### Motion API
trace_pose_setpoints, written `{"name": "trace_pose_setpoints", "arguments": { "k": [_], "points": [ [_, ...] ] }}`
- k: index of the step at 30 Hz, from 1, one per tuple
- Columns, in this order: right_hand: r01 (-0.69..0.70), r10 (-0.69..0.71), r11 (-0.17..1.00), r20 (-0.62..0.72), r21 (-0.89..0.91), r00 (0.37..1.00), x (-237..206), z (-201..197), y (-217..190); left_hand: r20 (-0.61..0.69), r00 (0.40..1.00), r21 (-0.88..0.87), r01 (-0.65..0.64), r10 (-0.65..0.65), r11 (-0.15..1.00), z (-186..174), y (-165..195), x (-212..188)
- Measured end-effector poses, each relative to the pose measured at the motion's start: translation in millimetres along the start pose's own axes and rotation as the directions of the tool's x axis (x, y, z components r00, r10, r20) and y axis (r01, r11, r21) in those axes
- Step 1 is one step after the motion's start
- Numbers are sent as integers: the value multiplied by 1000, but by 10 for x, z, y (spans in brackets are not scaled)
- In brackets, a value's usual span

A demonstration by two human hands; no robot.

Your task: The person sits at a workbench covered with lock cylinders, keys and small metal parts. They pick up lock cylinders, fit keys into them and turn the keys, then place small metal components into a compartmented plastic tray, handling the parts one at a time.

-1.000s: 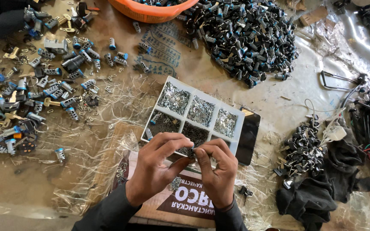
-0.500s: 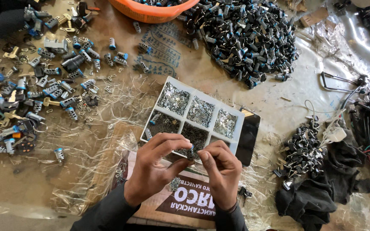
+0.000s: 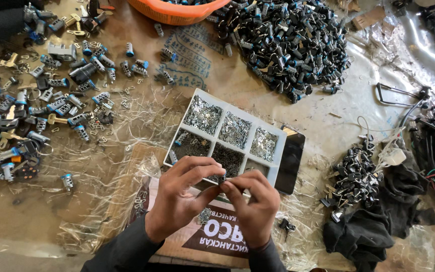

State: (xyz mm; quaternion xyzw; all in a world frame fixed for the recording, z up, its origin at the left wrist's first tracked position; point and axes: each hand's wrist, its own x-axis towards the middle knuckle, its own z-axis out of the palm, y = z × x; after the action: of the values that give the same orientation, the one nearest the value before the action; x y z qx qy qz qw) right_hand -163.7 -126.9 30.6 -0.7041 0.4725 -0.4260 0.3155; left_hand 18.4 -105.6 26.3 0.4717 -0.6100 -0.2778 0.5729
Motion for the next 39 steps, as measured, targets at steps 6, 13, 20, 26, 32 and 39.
{"name": "trace_pose_setpoints", "arguments": {
  "k": [6,13,20,26,32,39],
  "points": [
    [-181,187,980,-80,83,979,208,-66,127,21,999,-38,42,-41,998,-15,20,30],
    [193,-40,749,247,-634,968,458,93,19,16,1000,59,15,-15,998,-1,53,94],
    [249,-132,781,239,-573,962,524,72,-1,10,1000,95,0,-1,995,4,40,82],
    [142,-112,894,96,-424,989,548,12,-82,2,999,60,45,-45,997,-7,50,96],
    [15,-13,982,11,-188,1000,447,-24,-105,-12,999,68,35,-34,997,-10,42,97],
    [-74,75,997,92,-14,993,340,-91,-130,-29,1000,109,-5,8,994,-17,26,93]
  ]
}}
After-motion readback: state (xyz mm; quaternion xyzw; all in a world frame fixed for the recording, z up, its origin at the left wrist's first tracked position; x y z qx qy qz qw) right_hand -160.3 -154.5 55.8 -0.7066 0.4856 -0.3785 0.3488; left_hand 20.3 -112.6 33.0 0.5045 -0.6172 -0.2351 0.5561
